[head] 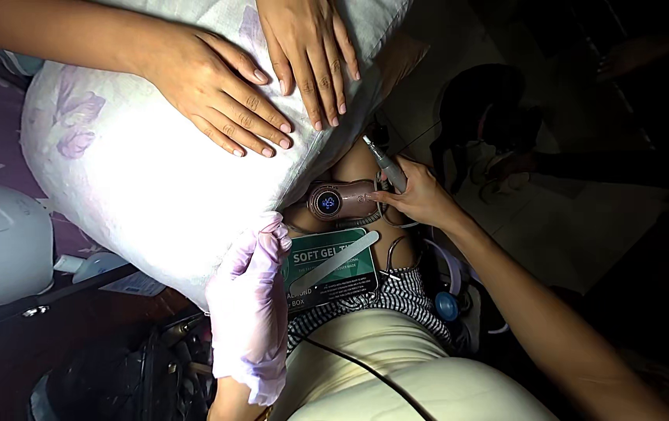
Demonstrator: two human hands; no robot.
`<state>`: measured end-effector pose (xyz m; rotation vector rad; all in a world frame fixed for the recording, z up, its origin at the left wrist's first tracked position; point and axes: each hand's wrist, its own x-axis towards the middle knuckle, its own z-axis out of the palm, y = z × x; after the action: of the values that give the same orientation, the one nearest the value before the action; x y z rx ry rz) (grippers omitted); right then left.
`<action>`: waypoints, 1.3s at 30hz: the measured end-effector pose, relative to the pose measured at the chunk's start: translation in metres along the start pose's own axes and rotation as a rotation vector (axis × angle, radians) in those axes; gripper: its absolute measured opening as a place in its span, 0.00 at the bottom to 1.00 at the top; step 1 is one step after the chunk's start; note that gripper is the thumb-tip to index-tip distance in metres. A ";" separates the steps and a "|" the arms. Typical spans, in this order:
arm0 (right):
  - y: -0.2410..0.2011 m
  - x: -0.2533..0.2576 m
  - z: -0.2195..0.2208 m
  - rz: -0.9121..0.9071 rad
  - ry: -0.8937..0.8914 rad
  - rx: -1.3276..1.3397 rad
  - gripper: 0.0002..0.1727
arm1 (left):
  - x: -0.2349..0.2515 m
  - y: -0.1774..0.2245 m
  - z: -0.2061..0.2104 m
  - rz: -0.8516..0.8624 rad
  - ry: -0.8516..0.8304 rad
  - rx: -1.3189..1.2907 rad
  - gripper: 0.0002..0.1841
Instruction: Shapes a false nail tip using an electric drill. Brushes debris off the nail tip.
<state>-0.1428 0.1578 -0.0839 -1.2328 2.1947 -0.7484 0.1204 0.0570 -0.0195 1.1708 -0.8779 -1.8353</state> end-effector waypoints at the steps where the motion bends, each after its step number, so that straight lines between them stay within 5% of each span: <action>1: 0.001 0.001 0.002 -0.010 -0.013 -0.021 0.25 | 0.000 -0.001 0.000 0.008 -0.007 -0.002 0.11; 5: 0.007 0.003 0.006 -0.044 0.011 -0.019 0.25 | -0.001 -0.001 0.002 0.043 -0.045 -0.057 0.09; 9: 0.005 -0.009 -0.011 -0.180 0.063 0.264 0.15 | 0.001 0.000 0.002 0.060 -0.009 -0.115 0.08; 12: -0.019 -0.024 -0.042 -0.338 0.077 0.467 0.21 | 0.000 -0.002 0.000 0.053 0.025 -0.147 0.10; 15: -0.054 -0.031 -0.078 -0.421 0.056 0.691 0.15 | 0.001 0.002 0.001 0.097 -0.011 -0.145 0.09; 21: -0.069 -0.006 -0.095 -0.598 -0.443 1.379 0.44 | -0.003 0.018 0.012 0.188 -0.059 0.020 0.11; 23: -0.082 0.002 -0.074 -0.651 -0.456 1.486 0.46 | -0.006 0.025 0.017 0.209 -0.059 0.036 0.12; 26: -0.101 0.002 -0.046 -0.655 -0.242 1.415 0.20 | -0.010 0.031 0.021 0.255 -0.060 0.066 0.12; 31: -0.133 -0.015 -0.040 -0.650 -0.138 1.098 0.23 | -0.014 0.037 0.027 0.294 -0.053 0.101 0.12; 35: -0.139 -0.018 -0.029 -0.791 0.079 0.818 0.13 | -0.015 0.039 0.029 0.303 -0.063 0.114 0.11; 39: -0.139 -0.020 -0.019 -0.829 0.074 0.828 0.10 | -0.017 0.040 0.030 0.280 -0.069 0.105 0.11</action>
<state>-0.0637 0.1189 0.0275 -1.5893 1.0773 -1.7957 0.1068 0.0572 0.0318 0.9955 -1.1292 -1.6251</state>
